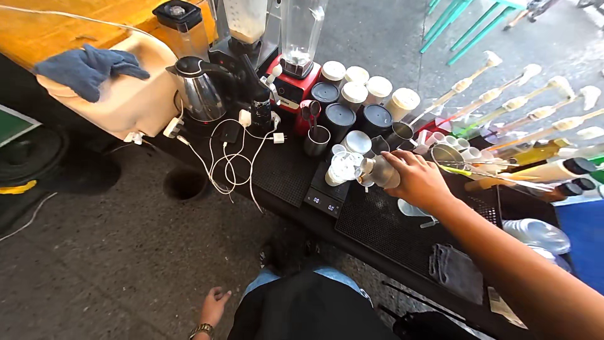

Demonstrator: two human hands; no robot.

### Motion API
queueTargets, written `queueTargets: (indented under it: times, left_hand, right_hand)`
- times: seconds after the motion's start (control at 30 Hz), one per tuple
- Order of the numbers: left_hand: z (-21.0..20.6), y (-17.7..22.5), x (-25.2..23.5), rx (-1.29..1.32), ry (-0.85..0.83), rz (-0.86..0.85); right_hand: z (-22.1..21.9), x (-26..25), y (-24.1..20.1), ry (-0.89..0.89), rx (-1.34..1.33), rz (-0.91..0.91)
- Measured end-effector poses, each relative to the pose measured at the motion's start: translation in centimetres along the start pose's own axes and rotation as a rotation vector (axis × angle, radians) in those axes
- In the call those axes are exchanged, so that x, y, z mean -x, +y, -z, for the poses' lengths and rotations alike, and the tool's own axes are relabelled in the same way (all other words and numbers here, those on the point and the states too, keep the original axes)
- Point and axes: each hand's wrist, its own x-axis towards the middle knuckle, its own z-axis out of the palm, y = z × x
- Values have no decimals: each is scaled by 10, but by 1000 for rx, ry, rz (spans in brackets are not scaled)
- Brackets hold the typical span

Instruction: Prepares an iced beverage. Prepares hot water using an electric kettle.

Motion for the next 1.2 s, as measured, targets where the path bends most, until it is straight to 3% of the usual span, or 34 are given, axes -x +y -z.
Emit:
queueTargets:
  times: [1.2]
  left_hand:
    - [-9, -15, -7, 44, -10, 33]
  right_hand:
    - [14, -20, -11, -96, 153, 62]
